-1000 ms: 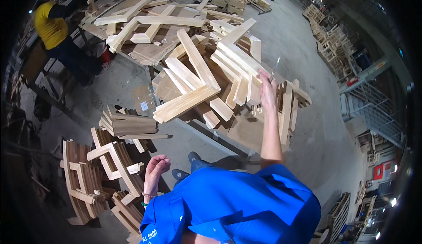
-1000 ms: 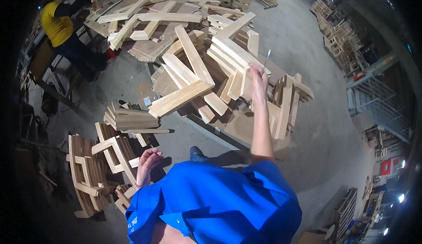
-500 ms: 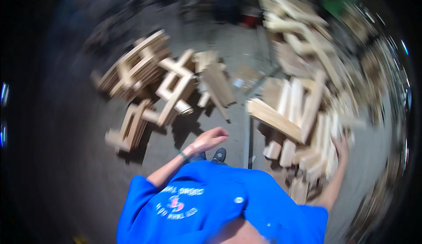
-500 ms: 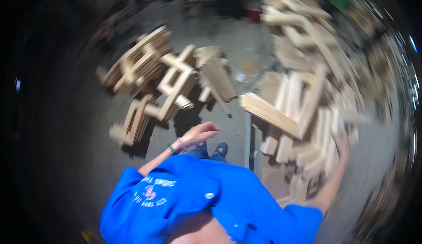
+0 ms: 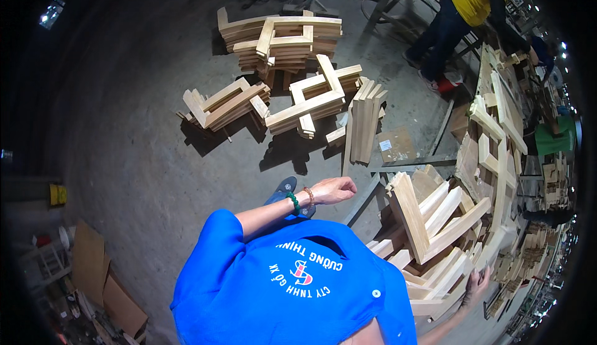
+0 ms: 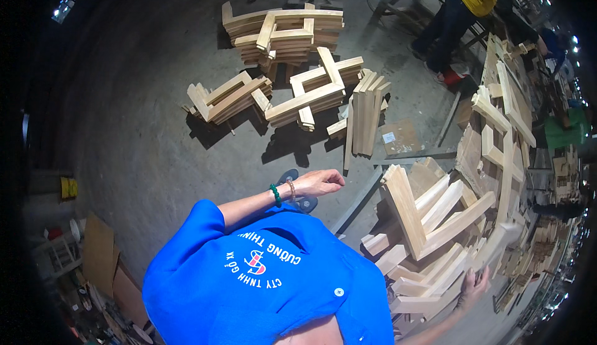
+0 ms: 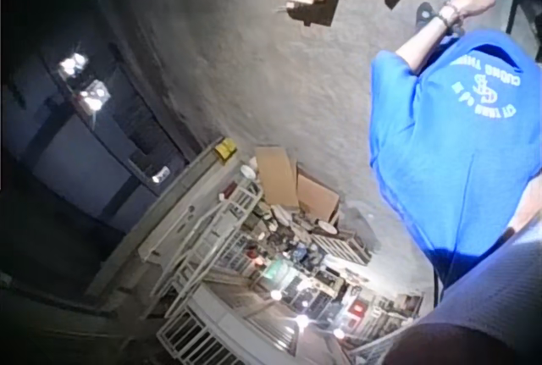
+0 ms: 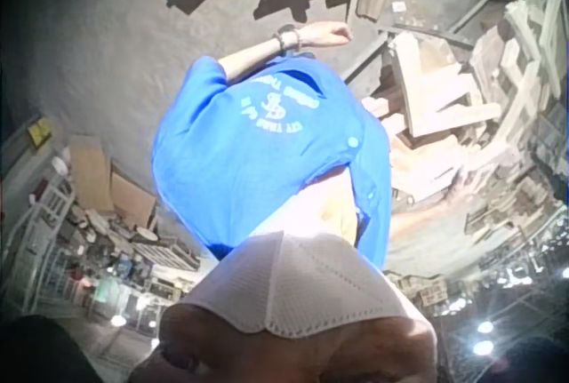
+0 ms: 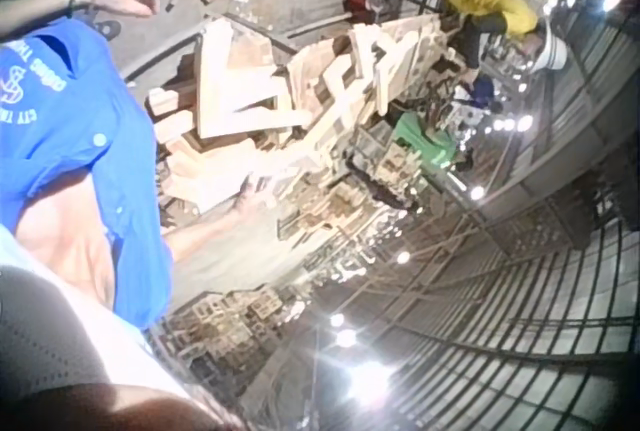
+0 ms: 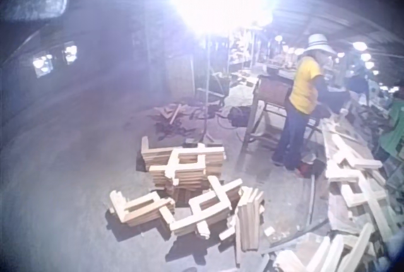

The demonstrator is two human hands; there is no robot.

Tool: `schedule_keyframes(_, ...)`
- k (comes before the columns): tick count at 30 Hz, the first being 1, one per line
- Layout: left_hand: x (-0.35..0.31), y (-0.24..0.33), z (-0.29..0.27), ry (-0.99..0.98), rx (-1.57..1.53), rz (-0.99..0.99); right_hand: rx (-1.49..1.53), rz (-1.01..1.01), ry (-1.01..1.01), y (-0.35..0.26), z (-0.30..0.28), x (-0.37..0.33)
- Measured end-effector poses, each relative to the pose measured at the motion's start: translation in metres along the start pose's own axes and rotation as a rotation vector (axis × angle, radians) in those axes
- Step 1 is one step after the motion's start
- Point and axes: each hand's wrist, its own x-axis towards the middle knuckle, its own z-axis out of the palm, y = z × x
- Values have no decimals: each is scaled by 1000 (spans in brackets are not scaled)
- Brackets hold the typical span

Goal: The person assembles wooden chair frames by hand in a workshop. They pick up individual wooden pieces, fit them together to form rectangular frames, and stack the completed units on the floor.

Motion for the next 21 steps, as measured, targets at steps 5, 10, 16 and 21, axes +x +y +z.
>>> schedule_keyframes(5,9,14,8,-32,-2,49,-179,-235,-355,-164,52,-1)
schedule_keyframes(10,0,-2,-1,111,-101,82,-133,-544,-694,-229,116,16)
schedule_keyframes(16,-29,-38,-51,311,-271,24,-38,-722,-1115,-273,228,37)
schedule_keyframes(21,-62,-79,-101,392,-247,-200,-233,-709,-1242,-278,356,34)
